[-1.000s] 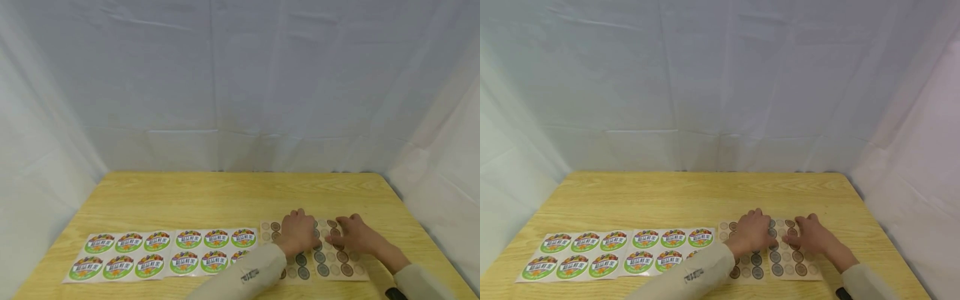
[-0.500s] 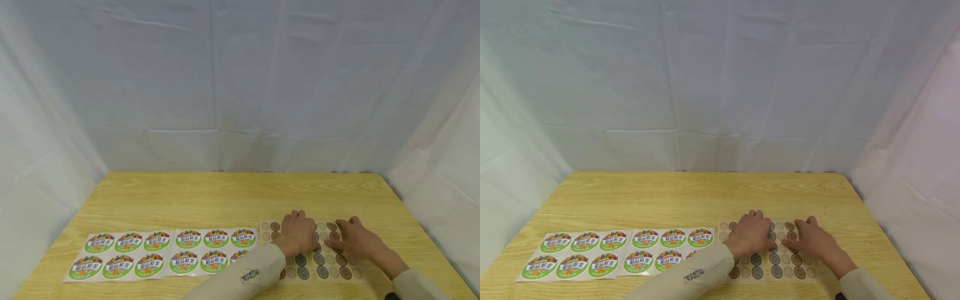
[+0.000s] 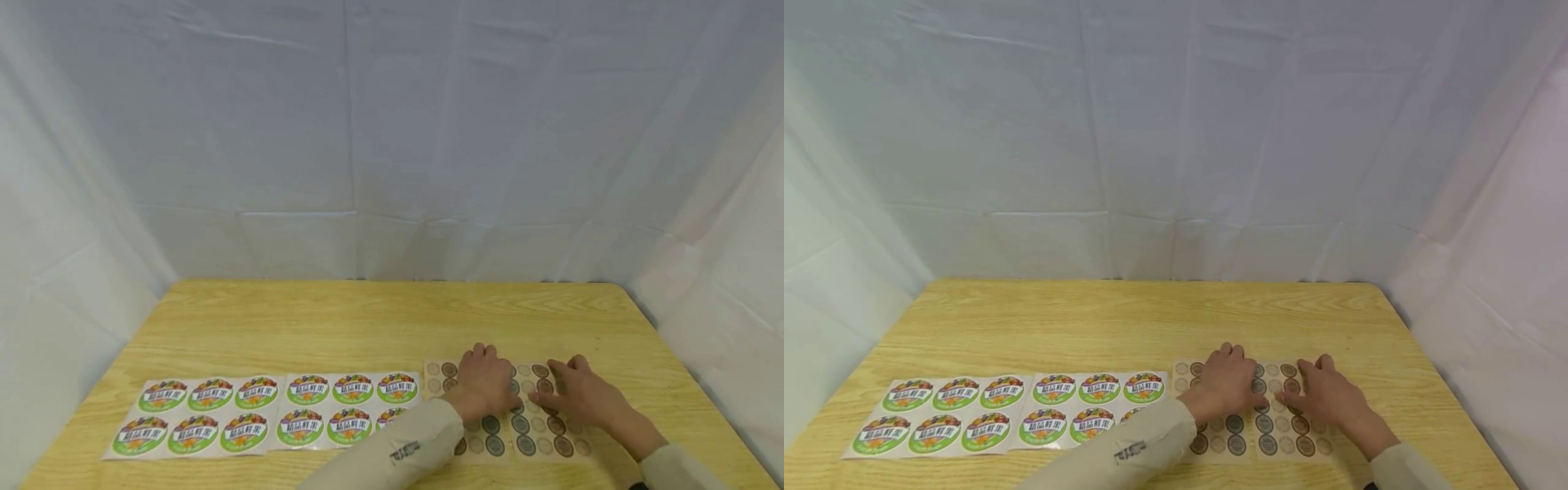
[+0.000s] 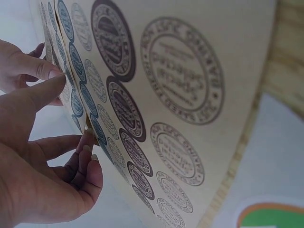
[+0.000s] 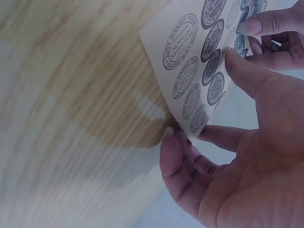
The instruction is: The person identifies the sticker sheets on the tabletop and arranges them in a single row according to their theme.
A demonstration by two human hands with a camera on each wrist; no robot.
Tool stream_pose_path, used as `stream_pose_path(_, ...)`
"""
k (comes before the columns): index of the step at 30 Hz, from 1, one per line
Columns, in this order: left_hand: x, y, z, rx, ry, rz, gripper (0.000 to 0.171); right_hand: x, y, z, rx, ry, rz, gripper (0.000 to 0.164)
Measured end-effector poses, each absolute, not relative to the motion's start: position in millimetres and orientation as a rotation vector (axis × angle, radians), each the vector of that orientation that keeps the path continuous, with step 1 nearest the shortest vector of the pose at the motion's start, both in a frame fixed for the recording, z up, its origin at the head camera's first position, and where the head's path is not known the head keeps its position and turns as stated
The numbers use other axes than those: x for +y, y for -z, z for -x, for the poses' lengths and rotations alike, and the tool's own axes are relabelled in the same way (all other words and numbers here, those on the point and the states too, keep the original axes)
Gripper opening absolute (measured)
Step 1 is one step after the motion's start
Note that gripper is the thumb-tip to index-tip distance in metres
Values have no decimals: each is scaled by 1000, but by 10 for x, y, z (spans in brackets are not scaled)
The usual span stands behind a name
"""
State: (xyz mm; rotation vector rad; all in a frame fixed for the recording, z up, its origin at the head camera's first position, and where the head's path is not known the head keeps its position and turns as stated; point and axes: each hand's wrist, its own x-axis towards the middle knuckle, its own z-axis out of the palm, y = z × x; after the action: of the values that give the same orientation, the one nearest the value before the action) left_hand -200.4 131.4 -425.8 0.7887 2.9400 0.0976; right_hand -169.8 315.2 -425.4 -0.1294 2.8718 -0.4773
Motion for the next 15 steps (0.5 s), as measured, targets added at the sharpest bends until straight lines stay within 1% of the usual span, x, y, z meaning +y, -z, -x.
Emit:
stream_pose_path(8, 1323, 4267, 2020, 2958, -31, -802, 38, 3160, 4247, 1660, 2913, 383, 152, 85)
stream_pose_path(15, 1297, 4243, 2029, 2946, 44, -824, 36, 3190, 4270, 1658, 2918, 383, 175, 86)
